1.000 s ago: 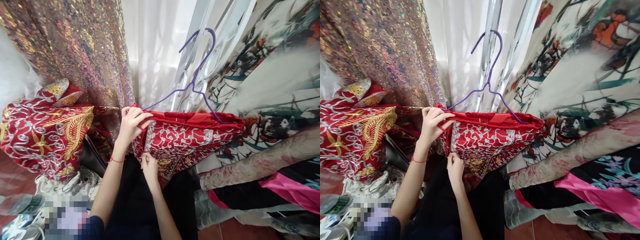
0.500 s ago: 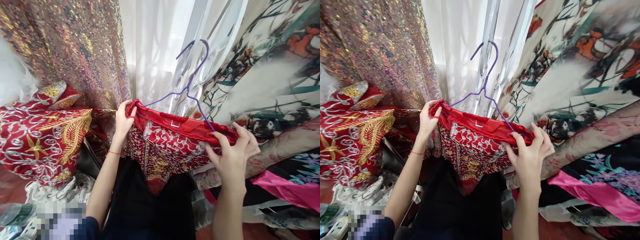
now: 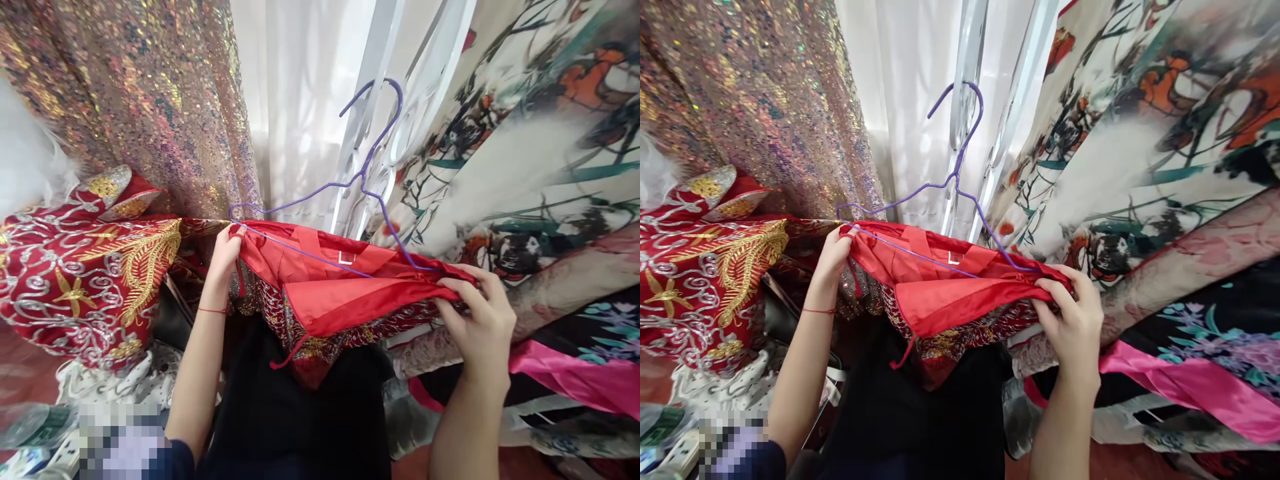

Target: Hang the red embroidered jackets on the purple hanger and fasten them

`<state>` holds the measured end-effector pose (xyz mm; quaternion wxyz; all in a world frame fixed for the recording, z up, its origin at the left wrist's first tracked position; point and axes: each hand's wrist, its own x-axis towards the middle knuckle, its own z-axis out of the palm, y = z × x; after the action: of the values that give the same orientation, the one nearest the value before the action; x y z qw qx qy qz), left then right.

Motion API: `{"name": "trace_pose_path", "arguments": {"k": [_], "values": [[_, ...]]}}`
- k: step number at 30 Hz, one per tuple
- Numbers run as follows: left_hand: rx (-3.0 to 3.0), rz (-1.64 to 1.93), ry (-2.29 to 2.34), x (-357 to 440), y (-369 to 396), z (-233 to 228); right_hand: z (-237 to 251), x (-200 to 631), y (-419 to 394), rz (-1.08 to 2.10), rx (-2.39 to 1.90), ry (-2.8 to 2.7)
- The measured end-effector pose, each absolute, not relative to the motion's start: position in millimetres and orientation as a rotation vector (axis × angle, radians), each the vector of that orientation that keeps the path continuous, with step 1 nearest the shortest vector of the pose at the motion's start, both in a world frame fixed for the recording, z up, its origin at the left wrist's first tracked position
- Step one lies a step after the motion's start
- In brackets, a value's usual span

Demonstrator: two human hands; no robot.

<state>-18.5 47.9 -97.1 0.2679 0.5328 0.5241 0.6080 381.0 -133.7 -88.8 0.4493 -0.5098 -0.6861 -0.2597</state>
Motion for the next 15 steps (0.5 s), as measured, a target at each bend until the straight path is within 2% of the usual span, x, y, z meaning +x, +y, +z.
{"name": "trace_pose_path", "arguments": {"k": [4, 7, 11, 13, 15], "values": [[1.732, 1.53, 1.591, -13, 16, -90, -103, 384, -135, -0.64, -1.283, -1.661], [2.028, 1.254, 1.737, -11, -14, -76, -112, 387, -141, -0.649, -1.32, -1.614], [2.262, 0.86, 1.332, -8, -55, -54, -116, 386, -148, -0.617, -1.342, -1.593], [2.309, 0.82, 1.166, 2, -75, -47, -116, 383, -150, -0.597, -1.345, -1.579], [2.345, 0.895, 1.244, 19, -93, -43, -116, 378, -152, -0.578, -1.35, -1.552]]}}
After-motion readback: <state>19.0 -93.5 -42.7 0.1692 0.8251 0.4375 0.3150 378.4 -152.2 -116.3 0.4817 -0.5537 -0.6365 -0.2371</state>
